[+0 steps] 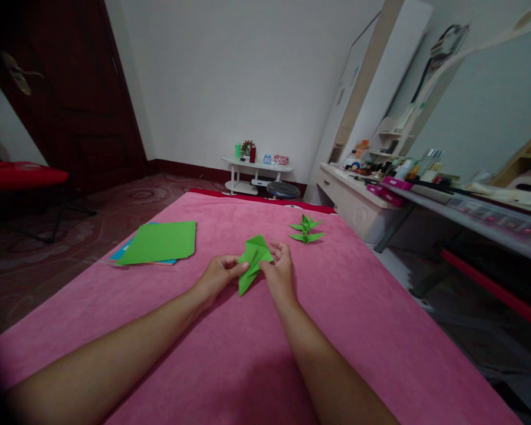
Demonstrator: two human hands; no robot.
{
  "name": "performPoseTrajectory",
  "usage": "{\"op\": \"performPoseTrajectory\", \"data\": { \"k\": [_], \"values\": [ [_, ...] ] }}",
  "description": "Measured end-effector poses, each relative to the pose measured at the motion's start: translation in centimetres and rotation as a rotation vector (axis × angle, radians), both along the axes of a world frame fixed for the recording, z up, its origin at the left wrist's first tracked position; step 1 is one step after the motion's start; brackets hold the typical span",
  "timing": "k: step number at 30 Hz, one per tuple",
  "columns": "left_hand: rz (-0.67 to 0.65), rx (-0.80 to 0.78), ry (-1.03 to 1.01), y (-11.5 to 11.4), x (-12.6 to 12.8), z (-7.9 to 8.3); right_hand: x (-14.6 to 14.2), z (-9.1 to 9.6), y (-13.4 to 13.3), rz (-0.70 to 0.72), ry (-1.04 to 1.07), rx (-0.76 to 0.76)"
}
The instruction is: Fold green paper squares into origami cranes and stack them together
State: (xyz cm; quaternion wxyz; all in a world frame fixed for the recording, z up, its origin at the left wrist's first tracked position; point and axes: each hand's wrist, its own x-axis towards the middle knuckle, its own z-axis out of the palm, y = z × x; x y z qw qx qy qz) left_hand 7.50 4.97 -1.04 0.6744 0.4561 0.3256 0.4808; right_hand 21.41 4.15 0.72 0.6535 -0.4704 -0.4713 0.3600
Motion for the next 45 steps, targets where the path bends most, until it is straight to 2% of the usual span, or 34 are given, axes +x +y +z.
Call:
{"op": "performPoseTrajectory", "data": {
  "k": [4,7,12,16,22,27,30,33,38,45],
  "values": [
    [-0.007,0.007,0.019,-0.2,-0.1,0.4,-0.2,-0.4,-0.1,0.152,0.014,-0.13],
    [-0.004,0.001,0.04,-0.2,-0.1,0.6,-0.1,-0.5,-0.1,0.116,-0.023,-0.072],
    [0.031,0.077,0.072,-0.1,0.2,1.0,-0.9,-0.2,-0.7,0.04,-0.269,0.068],
    [0.074,0.024,0.055,-0.2,0.2,1.0,-1.5,0.1,-1.3,0.023,-0.365,0.09],
    [0.066,-0.062,-0.018,-0.2,0.0,0.9,-0.6,-0.1,-0.6,0.017,-0.223,0.05],
    [-0.089,-0.021,0.021,-0.1,-0.3,0.9,0.1,-0.6,0.1,0.031,-0.065,0.048],
    [-0.117,-0.031,0.06,-0.1,-0.3,0.8,0.3,-0.4,0.2,0.031,-0.053,0.04],
    [-0.066,-0.03,0.094,-0.1,-0.1,0.5,0.5,0.2,0.2,0.01,-0.176,0.119],
    [-0.003,-0.024,0.112,0.0,0.2,0.1,0.8,1.6,-0.6,-0.152,-0.477,0.28],
    [0.006,0.025,0.123,0.0,0.3,-0.1,0.6,2.8,-1.1,-0.23,-0.547,0.36]
  ]
}}
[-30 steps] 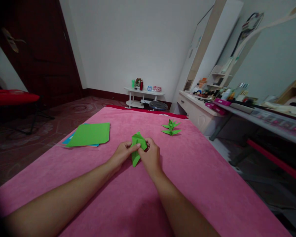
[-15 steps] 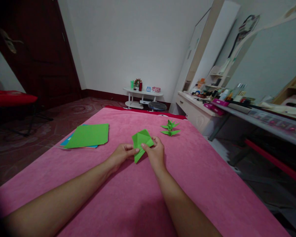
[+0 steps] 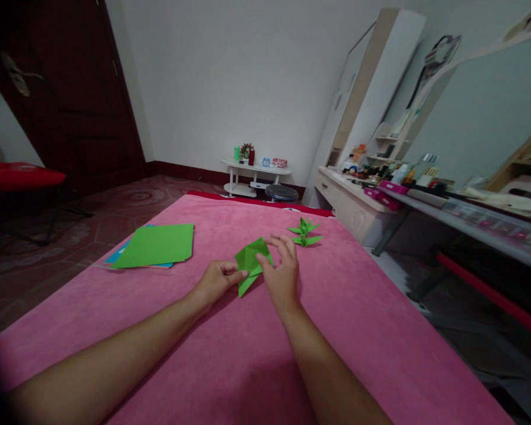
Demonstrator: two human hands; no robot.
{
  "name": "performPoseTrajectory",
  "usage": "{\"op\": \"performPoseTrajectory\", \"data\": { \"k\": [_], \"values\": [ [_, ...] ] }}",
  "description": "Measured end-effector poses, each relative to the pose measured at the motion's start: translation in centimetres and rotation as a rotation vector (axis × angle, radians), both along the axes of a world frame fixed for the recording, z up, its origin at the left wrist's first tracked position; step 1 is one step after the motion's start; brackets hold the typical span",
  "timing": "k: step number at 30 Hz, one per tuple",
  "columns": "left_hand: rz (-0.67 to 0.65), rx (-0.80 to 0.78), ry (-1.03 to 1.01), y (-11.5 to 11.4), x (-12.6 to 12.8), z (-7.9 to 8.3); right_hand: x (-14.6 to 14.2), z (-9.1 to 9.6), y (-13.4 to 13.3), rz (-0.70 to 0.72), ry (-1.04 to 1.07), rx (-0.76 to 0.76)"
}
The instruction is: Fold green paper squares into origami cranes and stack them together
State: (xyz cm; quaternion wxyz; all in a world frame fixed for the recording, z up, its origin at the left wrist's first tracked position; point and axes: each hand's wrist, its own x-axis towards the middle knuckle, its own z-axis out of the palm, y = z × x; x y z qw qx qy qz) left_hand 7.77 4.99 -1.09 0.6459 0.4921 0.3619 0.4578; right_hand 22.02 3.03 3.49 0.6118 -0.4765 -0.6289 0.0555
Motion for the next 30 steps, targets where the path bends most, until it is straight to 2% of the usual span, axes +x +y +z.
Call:
{"op": "performPoseTrajectory", "data": {
  "k": [4,6,12,14,17,23,30],
  "values": [
    [0.006,0.031,0.014,0.2,0.0,-0.2,0.2,0.2,0.3,0.021,0.006,0.056],
    [-0.005,0.039,0.011,0.3,0.0,-0.3,0.6,0.1,0.6,0.069,0.024,0.016],
    [-0.045,0.019,-0.004,0.1,-0.1,-0.3,1.7,-1.1,1.9,0.437,0.317,-0.359],
    [-0.038,-0.002,-0.013,0.1,-0.2,-0.2,1.8,-1.4,2.0,0.503,0.39,-0.425],
    [-0.04,-0.012,-0.03,0.1,-0.3,-0.2,1.7,-1.5,1.9,0.506,0.369,-0.427],
    [-0.044,0.0,-0.026,0.0,-0.4,0.3,1.7,-1.9,1.7,0.504,0.18,-0.403],
    [-0.016,-0.049,0.027,-0.2,-0.5,1.0,1.5,-1.8,1.7,0.444,0.133,-0.324]
  ]
}}
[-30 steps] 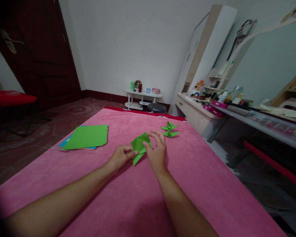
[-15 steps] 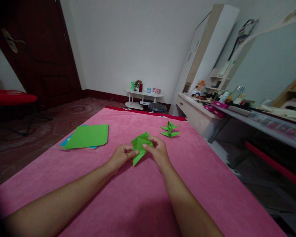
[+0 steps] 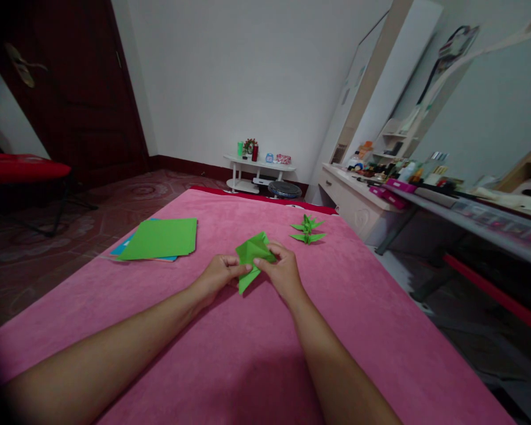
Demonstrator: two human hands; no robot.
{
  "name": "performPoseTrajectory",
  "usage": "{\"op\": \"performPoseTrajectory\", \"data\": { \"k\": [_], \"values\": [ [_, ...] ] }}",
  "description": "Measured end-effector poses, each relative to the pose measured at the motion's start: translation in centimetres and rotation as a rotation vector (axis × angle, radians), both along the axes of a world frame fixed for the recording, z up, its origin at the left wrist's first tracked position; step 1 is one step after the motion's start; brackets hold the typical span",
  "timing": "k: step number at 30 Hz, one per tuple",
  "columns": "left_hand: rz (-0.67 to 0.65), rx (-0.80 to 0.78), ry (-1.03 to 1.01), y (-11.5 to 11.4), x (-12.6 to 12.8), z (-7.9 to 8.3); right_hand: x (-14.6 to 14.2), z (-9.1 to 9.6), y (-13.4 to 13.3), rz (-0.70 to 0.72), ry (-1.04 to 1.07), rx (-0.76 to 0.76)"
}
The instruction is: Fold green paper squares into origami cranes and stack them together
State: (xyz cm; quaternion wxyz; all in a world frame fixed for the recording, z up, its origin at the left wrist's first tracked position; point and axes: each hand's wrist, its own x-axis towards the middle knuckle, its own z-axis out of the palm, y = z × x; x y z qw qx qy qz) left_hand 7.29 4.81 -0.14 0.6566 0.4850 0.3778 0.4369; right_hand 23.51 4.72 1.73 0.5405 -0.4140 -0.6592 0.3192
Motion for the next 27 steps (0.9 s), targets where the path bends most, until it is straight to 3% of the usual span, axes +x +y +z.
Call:
{"op": "performPoseTrajectory", "data": {
  "k": [8,21,27],
  "values": [
    [0.006,-0.014,-0.025,0.0,-0.1,0.3,-0.9,1.3,-0.7,-0.01,-0.097,0.106],
    [0.088,-0.069,-0.088,0.3,0.1,-0.1,-1.4,0.4,-0.9,0.036,-0.068,0.034],
    [0.059,-0.079,-0.101,0.2,0.0,0.2,-1.3,0.0,-0.5,-0.036,-0.118,0.066]
  ]
}}
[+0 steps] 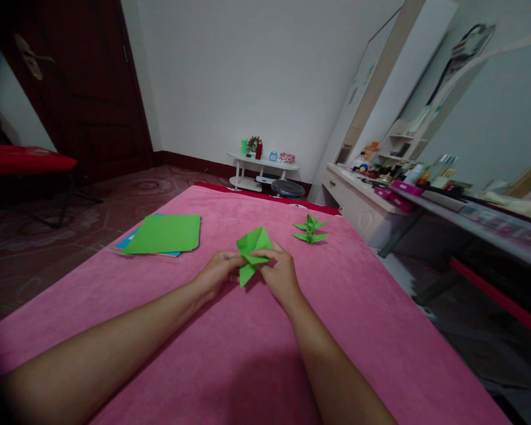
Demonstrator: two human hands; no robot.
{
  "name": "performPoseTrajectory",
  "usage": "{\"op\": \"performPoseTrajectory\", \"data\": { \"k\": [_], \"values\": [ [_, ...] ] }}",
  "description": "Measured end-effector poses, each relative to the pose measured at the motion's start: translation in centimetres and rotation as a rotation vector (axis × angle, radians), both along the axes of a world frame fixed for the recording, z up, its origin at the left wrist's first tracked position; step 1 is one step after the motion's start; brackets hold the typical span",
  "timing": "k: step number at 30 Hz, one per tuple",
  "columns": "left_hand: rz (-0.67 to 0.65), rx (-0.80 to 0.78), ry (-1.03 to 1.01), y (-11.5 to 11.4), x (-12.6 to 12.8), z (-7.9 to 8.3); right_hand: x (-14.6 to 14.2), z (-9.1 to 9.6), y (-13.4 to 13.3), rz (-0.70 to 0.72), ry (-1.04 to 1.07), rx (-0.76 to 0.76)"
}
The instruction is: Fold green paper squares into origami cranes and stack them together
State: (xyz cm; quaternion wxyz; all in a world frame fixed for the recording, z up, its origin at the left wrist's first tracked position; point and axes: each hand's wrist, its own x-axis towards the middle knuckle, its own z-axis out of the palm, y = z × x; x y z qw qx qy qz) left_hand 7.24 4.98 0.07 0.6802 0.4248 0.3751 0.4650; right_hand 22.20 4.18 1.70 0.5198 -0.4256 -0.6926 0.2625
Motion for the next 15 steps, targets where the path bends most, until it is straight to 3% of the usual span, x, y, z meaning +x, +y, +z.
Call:
{"op": "performPoseTrajectory", "data": {
  "k": [15],
  "values": [
    [0.009,-0.019,-0.024,0.42,-0.13,-0.56,0.36,-0.88,0.19,0.05,-0.12,0.046]
  ]
}}
